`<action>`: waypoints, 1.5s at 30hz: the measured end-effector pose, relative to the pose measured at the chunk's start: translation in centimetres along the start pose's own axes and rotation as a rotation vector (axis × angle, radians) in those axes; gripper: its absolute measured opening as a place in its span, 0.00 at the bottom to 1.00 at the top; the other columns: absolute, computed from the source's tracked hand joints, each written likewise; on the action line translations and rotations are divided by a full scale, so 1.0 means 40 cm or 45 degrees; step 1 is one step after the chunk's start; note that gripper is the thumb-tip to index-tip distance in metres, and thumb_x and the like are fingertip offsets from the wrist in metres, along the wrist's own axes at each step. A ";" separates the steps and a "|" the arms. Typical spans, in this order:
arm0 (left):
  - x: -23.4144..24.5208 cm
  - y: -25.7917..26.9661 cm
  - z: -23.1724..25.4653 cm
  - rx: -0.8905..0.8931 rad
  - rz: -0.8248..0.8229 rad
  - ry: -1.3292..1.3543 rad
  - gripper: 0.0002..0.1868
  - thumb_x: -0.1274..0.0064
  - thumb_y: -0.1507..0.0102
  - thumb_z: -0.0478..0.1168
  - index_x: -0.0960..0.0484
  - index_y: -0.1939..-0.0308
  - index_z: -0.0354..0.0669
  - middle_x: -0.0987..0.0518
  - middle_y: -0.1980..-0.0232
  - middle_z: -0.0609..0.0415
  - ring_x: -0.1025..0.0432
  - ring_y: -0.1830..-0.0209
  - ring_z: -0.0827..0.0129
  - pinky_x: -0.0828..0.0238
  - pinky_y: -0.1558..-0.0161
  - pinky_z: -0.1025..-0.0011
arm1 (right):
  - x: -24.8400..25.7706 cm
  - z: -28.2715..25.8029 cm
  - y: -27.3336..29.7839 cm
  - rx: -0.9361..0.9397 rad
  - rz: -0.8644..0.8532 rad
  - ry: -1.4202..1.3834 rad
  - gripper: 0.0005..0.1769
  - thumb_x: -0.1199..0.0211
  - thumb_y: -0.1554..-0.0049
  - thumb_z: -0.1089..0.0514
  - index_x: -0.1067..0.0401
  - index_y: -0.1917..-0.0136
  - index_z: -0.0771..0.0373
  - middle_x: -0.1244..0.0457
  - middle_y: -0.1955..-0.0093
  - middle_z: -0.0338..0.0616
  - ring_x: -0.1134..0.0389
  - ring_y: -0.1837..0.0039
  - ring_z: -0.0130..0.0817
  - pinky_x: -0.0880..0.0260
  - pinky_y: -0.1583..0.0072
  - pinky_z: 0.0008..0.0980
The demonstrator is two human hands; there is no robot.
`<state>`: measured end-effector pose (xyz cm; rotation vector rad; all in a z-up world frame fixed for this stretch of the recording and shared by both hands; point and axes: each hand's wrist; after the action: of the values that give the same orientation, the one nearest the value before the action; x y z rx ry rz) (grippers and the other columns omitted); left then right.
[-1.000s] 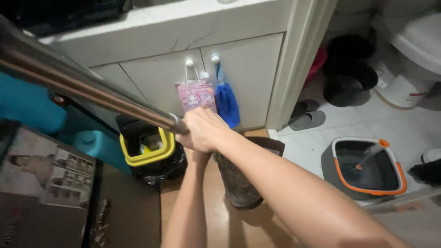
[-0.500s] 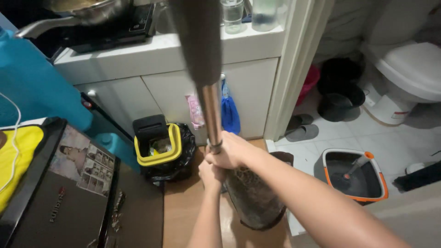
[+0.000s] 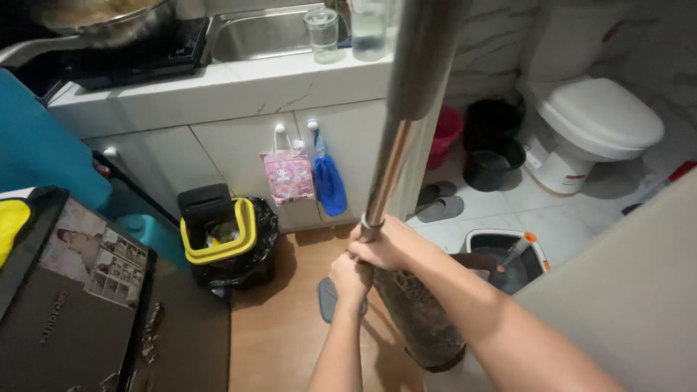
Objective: Assembling or adjusting the components of a floor cleaning mop rod near a wash area and toilet.
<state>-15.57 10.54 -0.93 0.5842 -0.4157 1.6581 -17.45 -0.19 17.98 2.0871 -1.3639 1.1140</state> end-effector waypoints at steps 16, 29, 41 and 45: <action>0.053 0.105 -0.005 -0.221 -0.210 -0.183 0.14 0.45 0.44 0.47 0.15 0.59 0.46 0.17 0.58 0.39 0.23 0.55 0.40 0.26 0.54 0.49 | 0.020 -0.082 0.071 -0.193 0.001 -0.136 0.14 0.42 0.51 0.53 0.19 0.65 0.61 0.28 0.66 0.47 0.25 0.61 0.40 0.26 0.55 0.36; 0.177 0.126 0.006 -0.129 -0.129 -0.003 0.15 0.50 0.46 0.41 0.15 0.57 0.45 0.17 0.57 0.39 0.22 0.54 0.42 0.25 0.53 0.51 | 0.037 -0.117 -0.043 -0.215 -0.407 -0.084 0.15 0.29 0.52 0.49 0.20 0.60 0.63 0.28 0.58 0.54 0.25 0.53 0.47 0.27 0.50 0.40; 0.143 0.061 0.039 0.149 -0.101 0.243 0.21 0.50 0.43 0.38 0.15 0.47 0.55 0.16 0.55 0.39 0.21 0.52 0.44 0.25 0.51 0.54 | -0.107 0.227 -0.114 -0.541 0.058 0.220 0.10 0.38 0.55 0.67 0.18 0.62 0.60 0.31 0.50 0.51 0.29 0.44 0.49 0.30 0.41 0.41; 0.175 0.071 0.077 0.197 -0.172 0.193 0.24 0.50 0.43 0.36 0.18 0.42 0.56 0.20 0.45 0.40 0.24 0.46 0.43 0.28 0.47 0.54 | -0.160 0.316 -0.190 -0.436 0.372 0.192 0.14 0.41 0.56 0.71 0.18 0.62 0.59 0.32 0.52 0.51 0.30 0.45 0.50 0.30 0.41 0.43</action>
<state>-18.65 13.87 5.84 0.5833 -0.1359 1.6006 -6.92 -1.99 5.97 1.5684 -1.6852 1.0351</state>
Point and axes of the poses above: each hand's wrist, its own y-axis away from the middle knuckle, its own x-axis out of the back of the hand, z = x × y
